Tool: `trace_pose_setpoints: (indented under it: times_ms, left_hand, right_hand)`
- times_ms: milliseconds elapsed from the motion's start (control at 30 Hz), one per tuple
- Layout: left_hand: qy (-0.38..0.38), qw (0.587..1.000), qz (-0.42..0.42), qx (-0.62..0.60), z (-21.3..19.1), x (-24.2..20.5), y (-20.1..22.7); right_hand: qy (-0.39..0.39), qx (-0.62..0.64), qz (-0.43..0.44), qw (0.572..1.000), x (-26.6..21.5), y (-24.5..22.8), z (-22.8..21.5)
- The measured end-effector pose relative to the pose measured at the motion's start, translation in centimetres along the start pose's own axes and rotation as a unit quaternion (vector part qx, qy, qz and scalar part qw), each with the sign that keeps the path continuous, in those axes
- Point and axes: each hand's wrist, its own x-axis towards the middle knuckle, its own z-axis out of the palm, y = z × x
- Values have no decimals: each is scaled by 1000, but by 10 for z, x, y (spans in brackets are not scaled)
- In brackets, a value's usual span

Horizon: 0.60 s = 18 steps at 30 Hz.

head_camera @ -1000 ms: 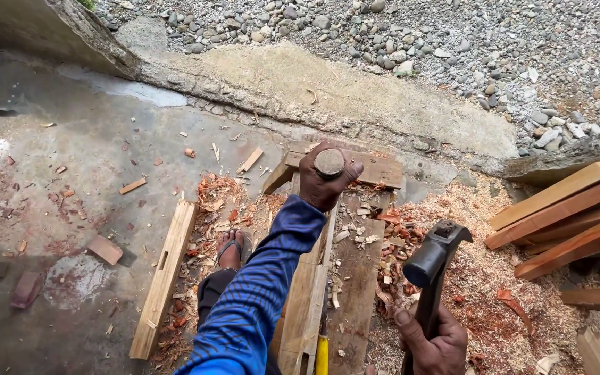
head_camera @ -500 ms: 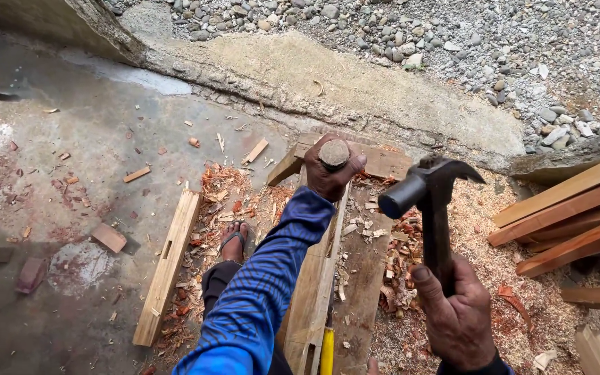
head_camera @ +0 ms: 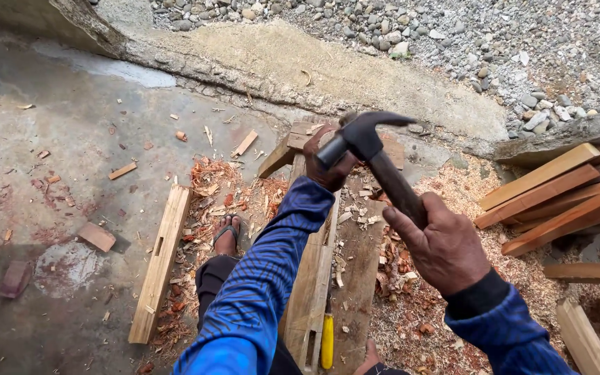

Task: A person uses a hammer and chisel to carve a wooden furniture component.

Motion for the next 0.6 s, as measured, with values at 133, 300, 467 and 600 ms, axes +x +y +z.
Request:
trace_pose_setpoints:
  times_ms: [133,300,467,600]
  left_hand:
    - [11,988,110,106,9,-2,11]
    - [-7,992,74,101,16,2,20]
    - [-24,994,58,94,15,-1,8]
    - [-31,980,3,196,18,-1,20]
  right_hand:
    - [101,129,-73,984,-22,-10,-16]
    - [105,36,-61,992,12,12,24]
    - [54,53,-35,997,-6,-9,-11]
    - [205,216,-120,947,-20,-11,-20]
